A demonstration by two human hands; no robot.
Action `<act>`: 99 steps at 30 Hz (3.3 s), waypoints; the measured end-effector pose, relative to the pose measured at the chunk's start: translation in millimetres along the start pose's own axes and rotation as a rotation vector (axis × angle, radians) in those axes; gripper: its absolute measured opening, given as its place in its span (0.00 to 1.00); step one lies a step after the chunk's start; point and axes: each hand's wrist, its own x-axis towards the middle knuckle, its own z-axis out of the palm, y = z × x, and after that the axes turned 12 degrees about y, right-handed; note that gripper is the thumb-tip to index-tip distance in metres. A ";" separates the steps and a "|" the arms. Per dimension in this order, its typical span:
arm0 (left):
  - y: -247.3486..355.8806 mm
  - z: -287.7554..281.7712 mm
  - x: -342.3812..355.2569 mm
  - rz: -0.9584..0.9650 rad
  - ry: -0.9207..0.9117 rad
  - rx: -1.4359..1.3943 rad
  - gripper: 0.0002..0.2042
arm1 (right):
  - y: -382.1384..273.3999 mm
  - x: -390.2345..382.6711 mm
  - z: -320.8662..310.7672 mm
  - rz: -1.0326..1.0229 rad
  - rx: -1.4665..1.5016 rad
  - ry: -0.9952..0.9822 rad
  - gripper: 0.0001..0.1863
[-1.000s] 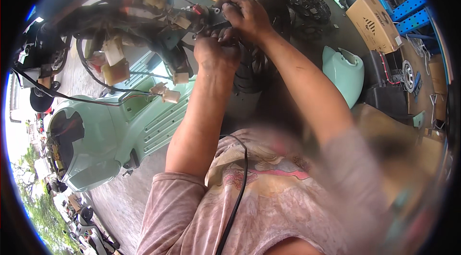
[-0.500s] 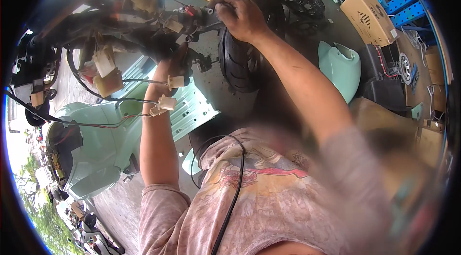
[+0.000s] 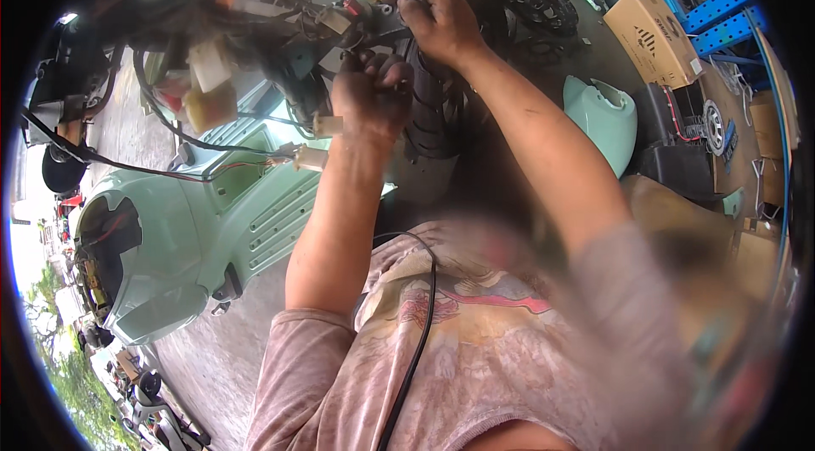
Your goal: The person works on the internal components and wiring of a scooter, using a wrench to loosen fasteners and handling a plastic body panel to fit a rubber grommet before positioning the panel on the frame.
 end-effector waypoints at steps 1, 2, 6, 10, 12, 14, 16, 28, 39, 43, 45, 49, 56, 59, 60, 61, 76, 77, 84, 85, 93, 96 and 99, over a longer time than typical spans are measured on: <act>23.1 -20.4 -0.2 -0.207 -0.157 0.018 0.14 | 1.6 -1.5 2.9 -0.034 -0.003 0.018 0.12; 32.2 -32.9 -1.8 -0.121 -0.150 0.239 0.16 | 2.4 -0.7 0.0 -0.034 -0.008 0.022 0.12; 70.2 -45.0 -1.5 0.057 -0.010 0.847 0.14 | -0.3 -0.2 -1.9 -0.028 0.003 0.020 0.10; 83.9 -39.8 0.0 0.755 -0.319 1.882 0.09 | 1.2 -1.4 -2.7 -0.045 0.005 0.021 0.11; 83.3 -36.3 -4.2 1.068 -0.455 2.081 0.10 | -0.2 -1.6 -2.3 -0.049 0.004 0.024 0.11; 94.1 -33.1 1.2 0.840 -0.485 1.869 0.11 | -2.0 -1.1 -0.3 -0.050 0.013 0.018 0.11; 97.6 -30.6 10.2 0.294 -0.218 1.503 0.19 | -3.2 -1.5 -1.1 -0.047 0.022 0.021 0.11; 101.1 -37.4 18.1 0.336 -0.105 1.549 0.10 | -2.1 -2.6 -2.5 -0.014 0.006 0.022 0.13; 76.0 -29.8 8.9 0.538 0.143 1.506 0.10 | -1.7 -3.4 -3.4 -0.035 0.026 0.021 0.12; 61.7 -35.1 2.0 0.160 0.139 1.036 0.17 | -5.0 -4.5 -0.1 -0.061 -0.012 0.063 0.12; 33.5 -30.4 3.1 -0.045 -0.002 0.581 0.17 | -3.2 -1.8 -4.3 -0.058 -0.019 0.074 0.12; -14.6 12.6 -7.1 0.160 0.126 0.102 0.12 | -7.4 -1.7 -3.3 0.002 0.031 -0.001 0.13; 46.2 -38.2 -15.1 0.192 -0.042 0.726 0.14 | -4.1 -0.8 -5.8 -0.039 0.028 0.004 0.13; 63.2 -44.1 -5.7 0.354 0.120 1.007 0.11 | -1.4 -1.2 -5.6 -0.036 0.024 0.025 0.13; 78.1 -51.0 6.2 0.632 0.056 1.370 0.10 | -1.2 -1.0 -3.1 -0.038 0.024 0.024 0.13; 85.5 -49.0 12.2 0.914 -0.022 1.725 0.10 | -0.1 -1.5 -2.7 -0.037 0.020 0.022 0.13; 88.9 -44.2 14.0 0.511 0.033 1.646 0.18 | -8.0 -3.3 -1.3 -0.027 0.004 0.035 0.13; 83.8 -49.0 18.3 0.456 0.046 1.546 0.16 | -7.5 -3.3 -0.7 -0.032 -0.005 0.047 0.13; -33.2 23.6 12.3 0.218 0.175 0.142 0.18 | 0.0 -0.6 0.3 0.052 0.076 -0.027 0.13; -18.5 5.0 12.3 0.148 0.090 0.183 0.18 | 1.6 -1.4 -0.2 0.009 0.028 -0.006 0.13; 67.4 -42.2 -8.5 0.623 0.022 1.770 0.11 | 0.1 0.4 -7.7 -0.037 0.005 0.000 0.13; 74.5 -34.0 -2.5 0.812 0.021 2.163 0.14 | -0.3 -2.8 -7.9 -0.019 0.041 0.008 0.13; 92.3 -43.0 10.3 1.251 -0.263 2.308 0.14 | -3.4 -3.1 -0.7 -0.026 0.028 0.023 0.13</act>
